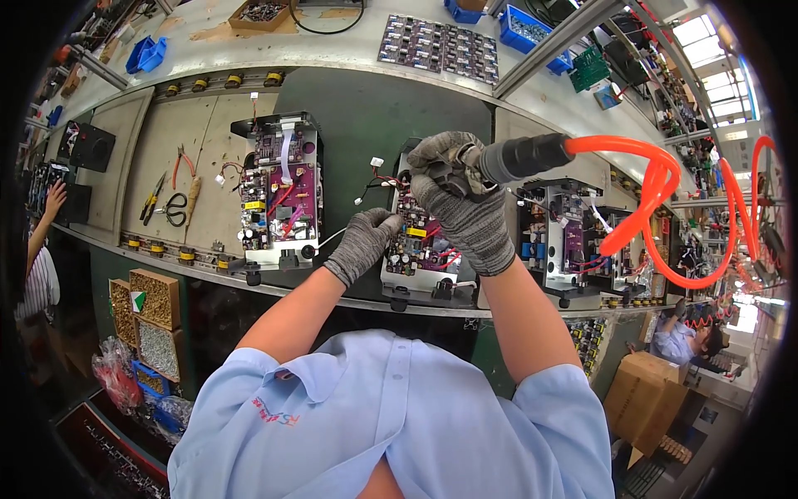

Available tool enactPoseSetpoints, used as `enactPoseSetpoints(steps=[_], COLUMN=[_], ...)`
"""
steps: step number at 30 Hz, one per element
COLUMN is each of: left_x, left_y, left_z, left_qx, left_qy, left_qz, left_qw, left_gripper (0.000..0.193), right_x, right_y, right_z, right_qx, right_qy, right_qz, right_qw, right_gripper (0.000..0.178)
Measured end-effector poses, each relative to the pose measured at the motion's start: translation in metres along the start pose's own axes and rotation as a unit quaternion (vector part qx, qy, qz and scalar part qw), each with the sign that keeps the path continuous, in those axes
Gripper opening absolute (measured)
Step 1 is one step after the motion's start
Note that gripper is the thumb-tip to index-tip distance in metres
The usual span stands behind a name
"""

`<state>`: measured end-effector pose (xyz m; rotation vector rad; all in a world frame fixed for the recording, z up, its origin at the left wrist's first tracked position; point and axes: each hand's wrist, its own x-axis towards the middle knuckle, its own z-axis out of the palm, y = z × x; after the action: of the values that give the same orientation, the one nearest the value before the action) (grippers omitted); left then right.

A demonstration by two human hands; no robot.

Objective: Assembling and soldering components onto electronic circuit boards at a factory production workstation.

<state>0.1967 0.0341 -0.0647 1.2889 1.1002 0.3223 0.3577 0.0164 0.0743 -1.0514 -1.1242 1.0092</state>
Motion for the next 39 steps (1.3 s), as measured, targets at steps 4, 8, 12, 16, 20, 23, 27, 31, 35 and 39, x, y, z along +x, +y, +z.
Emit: enactPoseSetpoints(steps=[4,8,12,16,20,23,27,31,35,39], left_x=[0.002,0.003,0.004,-0.009,-0.048,-0.083,-0.106,-0.116,-0.125,-0.13], left_y=[-0.003,-0.004,-0.005,-0.009,-0.014,-0.014,-0.003,0.005,0.004,-0.006], left_z=[0.002,0.004,0.005,-0.003,-0.021,-0.032,-0.044,-0.051,-0.055,-0.049], left_qx=[0.003,0.009,0.033,-0.066,-0.375,-0.427,-0.485,-0.474,-0.439,-0.412], left_qy=[0.003,0.023,0.034,0.025,-0.081,-0.113,-0.176,-0.207,-0.194,-0.228], left_qz=[0.021,0.018,0.02,-0.058,-0.12,-0.09,-0.031,-0.019,-0.037,-0.053], left_qw=[1.0,1.0,0.999,0.996,0.916,0.893,0.856,0.856,0.876,0.88], left_gripper=[0.04,0.037,0.038,0.043,0.046,0.044,0.04,0.041,0.038,0.037], right_x=[0.003,0.005,0.002,-0.009,-0.022,-0.026,-0.051,-0.096,-0.141,-0.164], right_y=[-0.002,0.0,0.001,0.004,0.002,-0.013,-0.048,-0.085,-0.096,-0.085], right_z=[0.004,0.006,0.003,0.004,0.008,0.01,0.013,0.001,0.0,-0.005], right_qx=[-0.037,-0.025,-0.045,0.012,0.07,0.034,0.163,0.031,0.277,0.201], right_qy=[-0.007,0.019,0.025,0.014,0.041,0.073,0.098,0.093,0.087,0.164], right_qz=[0.01,-0.004,-0.02,-0.034,-0.037,-0.056,-0.106,-0.116,-0.023,-0.018], right_qw=[0.999,1.0,0.998,0.999,0.996,0.995,0.976,0.988,0.957,0.966], right_gripper=[0.038,0.034,0.028,0.031,0.034,0.035,0.033,0.03,0.035,0.04])
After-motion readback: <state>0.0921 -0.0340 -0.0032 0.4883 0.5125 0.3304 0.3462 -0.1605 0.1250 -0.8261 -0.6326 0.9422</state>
